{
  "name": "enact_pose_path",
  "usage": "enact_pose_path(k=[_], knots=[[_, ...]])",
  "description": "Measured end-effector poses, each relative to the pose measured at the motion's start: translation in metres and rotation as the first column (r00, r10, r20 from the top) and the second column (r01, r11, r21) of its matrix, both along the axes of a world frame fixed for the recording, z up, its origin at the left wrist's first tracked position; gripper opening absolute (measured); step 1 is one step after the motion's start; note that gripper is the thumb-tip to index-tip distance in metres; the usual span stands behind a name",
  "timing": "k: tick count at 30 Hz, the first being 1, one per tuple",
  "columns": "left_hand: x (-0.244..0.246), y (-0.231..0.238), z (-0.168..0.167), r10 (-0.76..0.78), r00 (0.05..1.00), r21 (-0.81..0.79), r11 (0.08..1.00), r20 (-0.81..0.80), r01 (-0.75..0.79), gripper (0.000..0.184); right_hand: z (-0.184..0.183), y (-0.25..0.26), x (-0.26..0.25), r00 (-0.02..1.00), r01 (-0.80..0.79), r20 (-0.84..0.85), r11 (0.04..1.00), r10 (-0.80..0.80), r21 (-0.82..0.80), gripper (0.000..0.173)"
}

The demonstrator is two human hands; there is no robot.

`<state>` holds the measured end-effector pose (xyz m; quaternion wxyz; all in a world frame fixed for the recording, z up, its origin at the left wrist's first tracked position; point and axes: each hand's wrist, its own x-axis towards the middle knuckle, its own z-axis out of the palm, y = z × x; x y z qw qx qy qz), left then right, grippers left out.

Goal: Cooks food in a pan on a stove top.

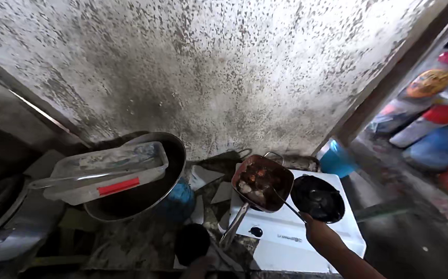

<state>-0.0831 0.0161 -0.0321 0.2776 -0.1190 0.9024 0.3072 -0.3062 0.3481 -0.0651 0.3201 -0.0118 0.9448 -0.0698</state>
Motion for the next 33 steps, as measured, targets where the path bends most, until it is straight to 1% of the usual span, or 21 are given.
enact_pose_path(k=[1,2,5,7,9,11,13,15,18,21,26,28,30,33], knots=[[-0.025,0.008,-0.013,0.034,0.998,0.003,0.999,-0.049,-0.034,0.053,0.0,-0.001,0.001,1.0,-0.004,0.01,1.0,0.004,-0.003,0.052],[-0.049,0.017,-0.026,0.052,0.997,-0.006,0.999,-0.055,-0.052,0.06,0.001,-0.002,0.001,1.0,-0.005,0.019,1.0,0.005,0.004,0.054],[-0.104,0.042,-0.059,0.041,0.999,-0.051,0.998,0.028,-0.039,0.083,0.003,0.0,-0.005,0.999,-0.022,0.033,0.999,0.02,0.038,0.063],[-0.122,0.054,-0.078,0.032,0.997,-0.088,0.996,0.07,-0.026,0.094,0.013,0.004,-0.009,0.999,-0.025,0.041,1.0,0.025,0.013,0.065],[-0.13,0.064,-0.088,0.052,0.993,-0.123,0.992,0.108,-0.039,0.096,0.022,0.01,-0.012,0.999,-0.008,0.035,1.0,0.008,0.011,0.065],[-0.134,0.069,-0.09,0.046,0.987,-0.145,0.989,0.156,-0.023,0.097,0.031,0.015,-0.01,1.0,0.012,0.012,1.0,-0.012,0.02,0.064],[-0.135,0.074,-0.088,0.025,0.979,-0.127,0.992,0.2,0.0,0.097,0.034,0.018,-0.008,1.0,0.008,-0.021,1.0,-0.008,0.001,0.063],[-0.131,0.082,-0.081,0.037,0.977,-0.088,0.996,0.21,-0.019,0.099,0.035,0.018,-0.008,0.999,-0.027,-0.034,0.999,0.026,-0.029,0.062],[-0.129,0.091,-0.078,0.059,0.974,-0.115,0.993,0.221,-0.034,0.101,0.031,0.018,-0.022,0.997,-0.059,-0.053,0.997,0.057,-0.043,0.065],[-0.128,0.091,-0.081,0.054,0.973,-0.137,0.99,0.225,-0.024,0.099,0.03,0.017,-0.043,0.998,-0.054,-0.029,0.998,0.053,-0.011,0.07],[-0.129,0.086,-0.079,0.062,0.972,-0.105,0.994,0.228,-0.039,0.098,0.019,0.004,-0.06,0.994,-0.107,0.01,0.992,0.106,0.072,0.073],[-0.127,0.085,-0.08,0.065,0.976,-0.1,0.994,0.21,-0.044,0.096,0.018,0.003,-0.063,0.992,-0.124,0.026,0.991,0.123,0.052,0.072],[-0.126,0.084,-0.078,0.067,0.977,-0.094,0.994,0.203,-0.049,0.095,0.027,0.008,-0.067,0.991,-0.133,0.019,0.991,0.133,-0.015,0.068],[-0.127,0.084,-0.076,0.065,0.974,-0.087,0.995,0.219,-0.046,0.097,0.05,0.019,-0.068,0.993,-0.114,-0.039,0.993,0.112,-0.032,0.064]])
